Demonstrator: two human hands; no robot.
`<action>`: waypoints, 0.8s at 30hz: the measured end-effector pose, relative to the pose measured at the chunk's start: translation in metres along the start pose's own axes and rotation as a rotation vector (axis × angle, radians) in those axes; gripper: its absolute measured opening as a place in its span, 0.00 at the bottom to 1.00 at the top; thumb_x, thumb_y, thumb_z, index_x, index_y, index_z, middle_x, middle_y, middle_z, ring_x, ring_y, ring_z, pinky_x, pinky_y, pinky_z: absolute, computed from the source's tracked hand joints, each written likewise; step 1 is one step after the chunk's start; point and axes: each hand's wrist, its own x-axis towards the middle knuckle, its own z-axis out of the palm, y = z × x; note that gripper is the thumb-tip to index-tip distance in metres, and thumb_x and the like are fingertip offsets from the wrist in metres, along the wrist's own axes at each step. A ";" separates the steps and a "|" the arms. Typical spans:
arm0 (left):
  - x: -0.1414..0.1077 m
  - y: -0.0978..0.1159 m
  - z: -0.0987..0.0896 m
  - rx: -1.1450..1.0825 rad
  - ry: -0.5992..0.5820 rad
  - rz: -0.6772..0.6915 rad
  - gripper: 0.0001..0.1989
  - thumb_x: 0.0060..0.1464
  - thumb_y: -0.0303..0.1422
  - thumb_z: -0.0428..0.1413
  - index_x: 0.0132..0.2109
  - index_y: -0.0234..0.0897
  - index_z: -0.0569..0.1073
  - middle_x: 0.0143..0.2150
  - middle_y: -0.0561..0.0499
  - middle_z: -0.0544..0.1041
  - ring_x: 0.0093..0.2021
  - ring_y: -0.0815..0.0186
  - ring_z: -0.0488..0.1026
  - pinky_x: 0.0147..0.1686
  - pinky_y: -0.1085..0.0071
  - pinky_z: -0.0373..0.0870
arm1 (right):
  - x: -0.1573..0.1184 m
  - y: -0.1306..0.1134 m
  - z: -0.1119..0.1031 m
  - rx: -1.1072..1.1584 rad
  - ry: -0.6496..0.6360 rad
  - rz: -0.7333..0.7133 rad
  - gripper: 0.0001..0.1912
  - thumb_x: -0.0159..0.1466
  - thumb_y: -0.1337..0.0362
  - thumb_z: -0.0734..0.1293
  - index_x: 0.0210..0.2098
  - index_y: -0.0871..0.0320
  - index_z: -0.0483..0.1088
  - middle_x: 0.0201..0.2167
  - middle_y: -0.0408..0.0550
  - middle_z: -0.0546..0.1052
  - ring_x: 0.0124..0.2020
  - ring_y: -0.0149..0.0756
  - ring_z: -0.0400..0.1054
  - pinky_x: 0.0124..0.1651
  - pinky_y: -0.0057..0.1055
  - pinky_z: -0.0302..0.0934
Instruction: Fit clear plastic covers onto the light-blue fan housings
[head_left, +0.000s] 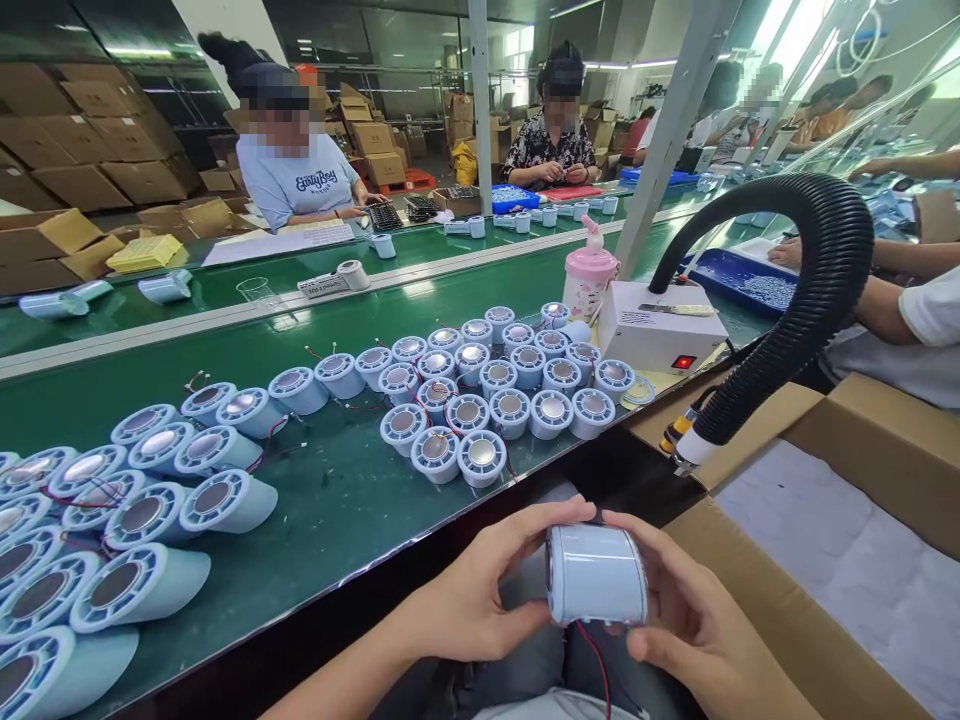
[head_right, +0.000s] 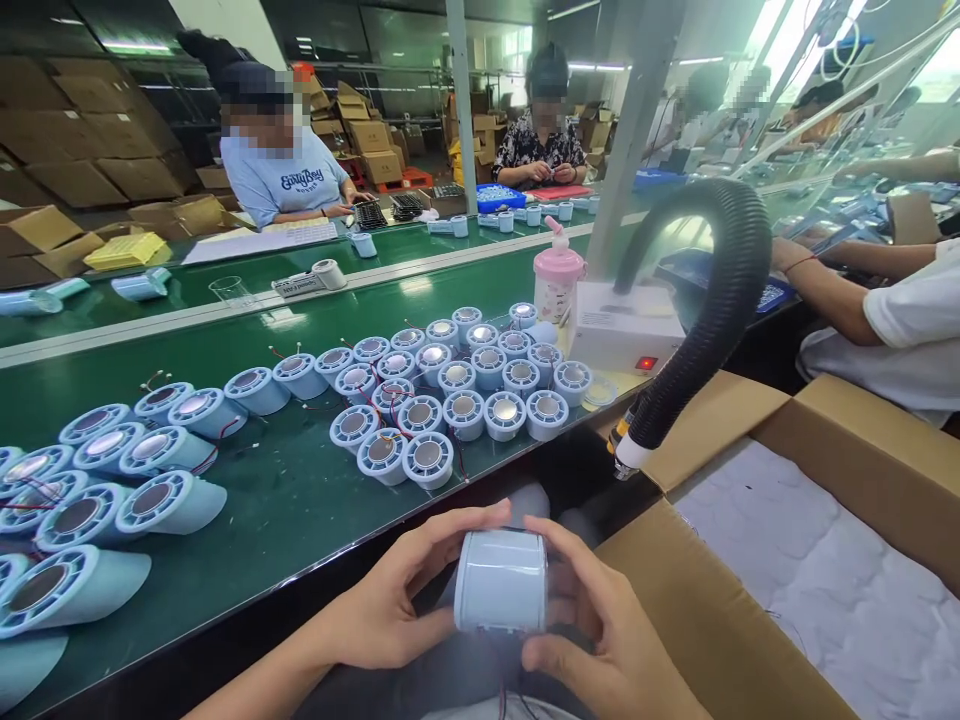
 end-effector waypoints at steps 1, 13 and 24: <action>0.000 0.001 -0.002 0.013 0.005 -0.022 0.42 0.48 0.18 0.60 0.65 0.50 0.56 0.67 0.45 0.59 0.66 0.54 0.58 0.65 0.55 0.54 | -0.001 0.000 0.000 -0.027 0.010 -0.007 0.30 0.58 0.53 0.74 0.58 0.45 0.65 0.51 0.50 0.75 0.49 0.43 0.72 0.51 0.35 0.69; 0.013 0.009 0.002 -0.375 -0.145 -0.436 0.37 0.48 0.55 0.58 0.59 0.39 0.62 0.42 0.48 0.70 0.31 0.71 0.68 0.29 0.74 0.67 | -0.001 0.000 -0.009 -0.580 0.032 -0.409 0.27 0.59 0.79 0.64 0.52 0.45 0.65 0.58 0.45 0.69 0.56 0.39 0.68 0.51 0.28 0.69; 0.014 0.016 0.010 -0.199 0.082 -0.347 0.35 0.42 0.21 0.62 0.57 0.40 0.60 0.53 0.45 0.69 0.50 0.63 0.70 0.52 0.64 0.67 | -0.033 0.012 -0.174 -0.952 0.739 0.047 0.16 0.63 0.51 0.65 0.49 0.48 0.71 0.50 0.56 0.76 0.48 0.53 0.73 0.43 0.42 0.71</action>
